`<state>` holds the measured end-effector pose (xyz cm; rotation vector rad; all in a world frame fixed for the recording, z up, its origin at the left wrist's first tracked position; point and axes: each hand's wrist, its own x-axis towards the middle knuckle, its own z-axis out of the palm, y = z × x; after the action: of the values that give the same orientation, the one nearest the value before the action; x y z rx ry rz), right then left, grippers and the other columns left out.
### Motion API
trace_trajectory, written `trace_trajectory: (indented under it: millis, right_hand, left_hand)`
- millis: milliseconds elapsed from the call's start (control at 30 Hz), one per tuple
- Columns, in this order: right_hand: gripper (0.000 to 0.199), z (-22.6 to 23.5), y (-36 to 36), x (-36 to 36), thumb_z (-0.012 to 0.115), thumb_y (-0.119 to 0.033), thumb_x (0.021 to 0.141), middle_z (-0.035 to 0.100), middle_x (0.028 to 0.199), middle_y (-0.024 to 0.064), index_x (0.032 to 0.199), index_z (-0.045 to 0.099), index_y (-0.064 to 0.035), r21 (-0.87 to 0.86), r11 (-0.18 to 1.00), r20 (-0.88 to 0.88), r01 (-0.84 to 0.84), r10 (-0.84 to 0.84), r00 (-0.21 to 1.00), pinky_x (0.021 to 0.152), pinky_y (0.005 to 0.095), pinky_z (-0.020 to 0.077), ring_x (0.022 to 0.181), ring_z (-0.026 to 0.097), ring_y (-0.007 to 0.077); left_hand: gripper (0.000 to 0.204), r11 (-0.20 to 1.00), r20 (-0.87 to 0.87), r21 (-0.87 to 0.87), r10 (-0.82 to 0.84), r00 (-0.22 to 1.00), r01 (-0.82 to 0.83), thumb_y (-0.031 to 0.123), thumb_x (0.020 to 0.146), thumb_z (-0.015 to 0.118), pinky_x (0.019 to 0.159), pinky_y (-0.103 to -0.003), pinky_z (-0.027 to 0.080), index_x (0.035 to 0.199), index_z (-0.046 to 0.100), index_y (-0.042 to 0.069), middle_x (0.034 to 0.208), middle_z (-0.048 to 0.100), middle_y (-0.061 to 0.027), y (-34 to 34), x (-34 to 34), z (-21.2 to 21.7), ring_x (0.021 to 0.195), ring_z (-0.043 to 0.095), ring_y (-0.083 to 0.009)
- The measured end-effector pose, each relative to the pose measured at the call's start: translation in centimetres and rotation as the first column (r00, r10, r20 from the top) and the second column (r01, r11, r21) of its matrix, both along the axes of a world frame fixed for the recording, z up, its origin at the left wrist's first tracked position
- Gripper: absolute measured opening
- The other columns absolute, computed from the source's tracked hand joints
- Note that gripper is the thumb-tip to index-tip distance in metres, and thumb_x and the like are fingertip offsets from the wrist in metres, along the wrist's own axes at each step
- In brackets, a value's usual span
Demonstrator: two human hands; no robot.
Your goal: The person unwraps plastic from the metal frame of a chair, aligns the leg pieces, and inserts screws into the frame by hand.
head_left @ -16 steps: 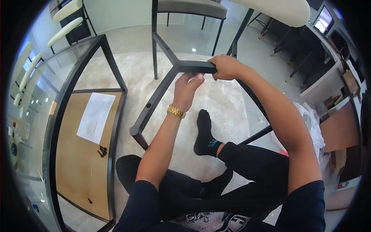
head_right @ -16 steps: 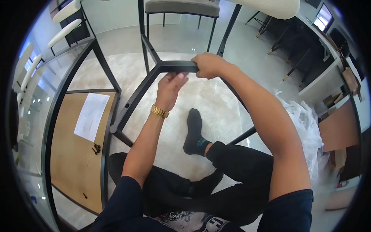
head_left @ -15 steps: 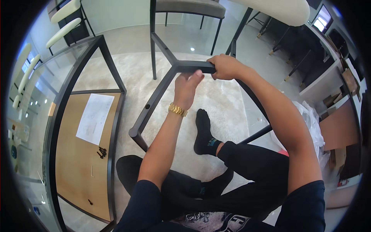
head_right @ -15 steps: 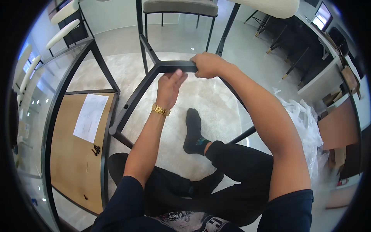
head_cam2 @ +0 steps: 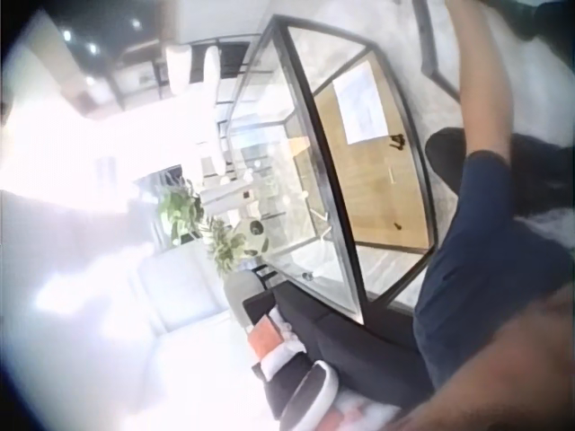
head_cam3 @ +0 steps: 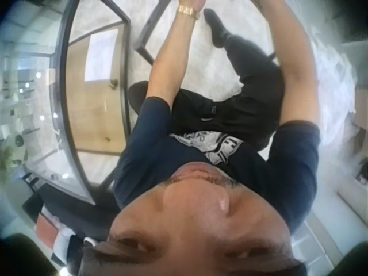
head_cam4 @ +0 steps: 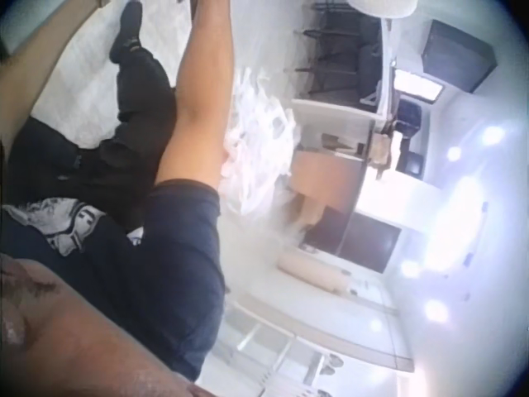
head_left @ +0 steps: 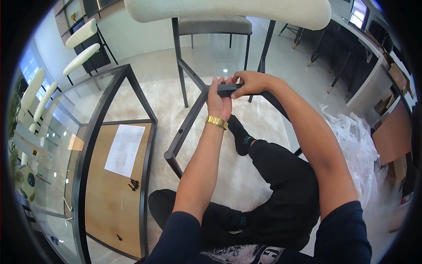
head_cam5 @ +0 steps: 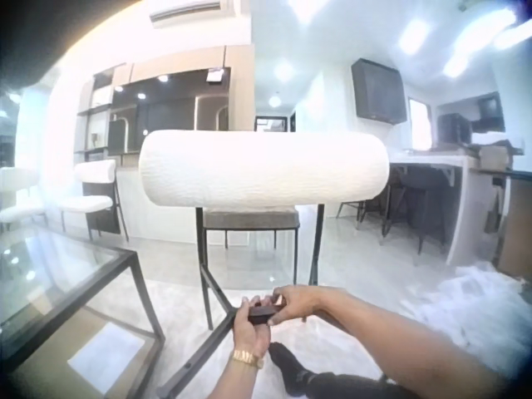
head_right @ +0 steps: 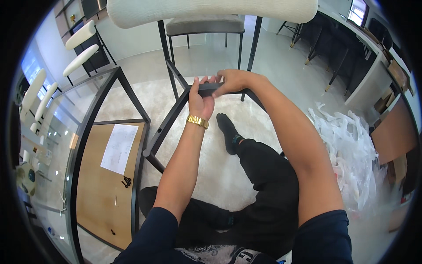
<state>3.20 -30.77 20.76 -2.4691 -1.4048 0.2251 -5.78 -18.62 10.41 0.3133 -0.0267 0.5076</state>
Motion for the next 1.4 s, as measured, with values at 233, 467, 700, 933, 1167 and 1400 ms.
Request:
trace_trajectory:
  millis: [233, 467, 700, 933, 1167, 1400]
  right_hand:
    - [0.020, -0.7, 1.6, -0.3, 0.069, -0.020, 0.091, 0.069, 0.101, 0.0147, 0.103, 0.072, -0.0040, 0.310, 0.937, 0.162, -0.160, 0.113, 0.980, 0.084, 0.0402, 0.0507, 0.096, 0.066, 0.0305]
    - [0.018, -1.3, 3.1, 1.7, 0.072, -0.019, 0.085, 0.069, 0.098, 0.0129, 0.099, 0.071, -0.0070, 0.237, 0.943, 0.217, -0.233, 0.182, 0.959, 0.085, 0.0430, 0.0496, 0.095, 0.064, 0.0329]
    - [0.009, -1.0, 5.0, 0.0, 0.068, -0.012, 0.082, 0.071, 0.088, 0.0118, 0.089, 0.067, -0.0055, 0.183, 0.975, 0.232, -0.126, 0.082, 0.969, 0.075, 0.0429, 0.0509, 0.085, 0.068, 0.0331]
    - [0.006, -0.2, 4.7, -1.3, 0.066, -0.010, 0.081, 0.069, 0.086, 0.0147, 0.082, 0.066, -0.0032, 0.185, 0.970, 0.297, -0.157, 0.097, 0.950, 0.069, 0.0441, 0.0498, 0.084, 0.067, 0.0336]
    - [0.004, -0.8, 5.0, 0.1, 0.065, -0.001, 0.079, 0.070, 0.086, 0.0161, 0.082, 0.065, 0.0011, 0.226, 0.951, 0.242, -0.211, 0.155, 0.958, 0.070, 0.0438, 0.0503, 0.084, 0.068, 0.0330]
    - [0.017, -0.3, 4.1, 0.4, 0.066, -0.006, 0.082, 0.073, 0.093, 0.0134, 0.097, 0.071, 0.0007, 0.349, 0.934, -0.099, -0.080, 0.121, 0.988, 0.080, 0.0368, 0.0550, 0.092, 0.071, 0.0263]
  left_hand:
    - [0.060, 0.997, -0.001, 0.070, -0.014, 1.000, 0.014, 0.038, 0.104, 0.057, 0.112, -0.036, 0.043, 0.132, 0.046, -0.014, 0.129, 0.057, -0.0201, 0.6, -0.5, -0.6, 0.121, 0.057, -0.0249]
    - [0.057, 0.991, 0.101, 0.125, -0.069, 0.992, 0.056, 0.038, 0.106, 0.051, 0.109, -0.035, 0.046, 0.133, 0.046, -0.012, 0.120, 0.060, -0.0161, 0.2, 0.1, -0.4, 0.113, 0.059, -0.0219]
    - [0.051, 0.983, 0.019, 0.172, -0.072, 0.997, 0.068, 0.043, 0.104, 0.051, 0.115, -0.048, 0.036, 0.134, 0.050, 0.001, 0.129, 0.059, -0.0111, 0.9, -0.1, -0.8, 0.125, 0.054, -0.0243]
    - [0.051, 0.981, -0.059, 0.172, -0.085, 0.995, 0.094, 0.044, 0.103, 0.054, 0.117, -0.055, 0.028, 0.138, 0.052, 0.007, 0.135, 0.058, -0.0076, 0.3, -0.9, 0.2, 0.131, 0.050, -0.0229]
    - [0.050, 0.983, -0.074, 0.165, -0.071, 0.995, 0.082, 0.042, 0.103, 0.054, 0.116, -0.054, 0.029, 0.140, 0.052, 0.009, 0.136, 0.057, -0.0072, 0.4, -0.9, 0.0, 0.131, 0.050, -0.0234]
    - [0.042, 0.985, -0.013, 0.154, -0.070, 0.997, 0.071, 0.034, 0.105, 0.051, 0.114, -0.052, 0.034, 0.137, 0.053, 0.006, 0.134, 0.058, -0.0111, 0.4, -1.0, 0.3, 0.125, 0.056, -0.0264]
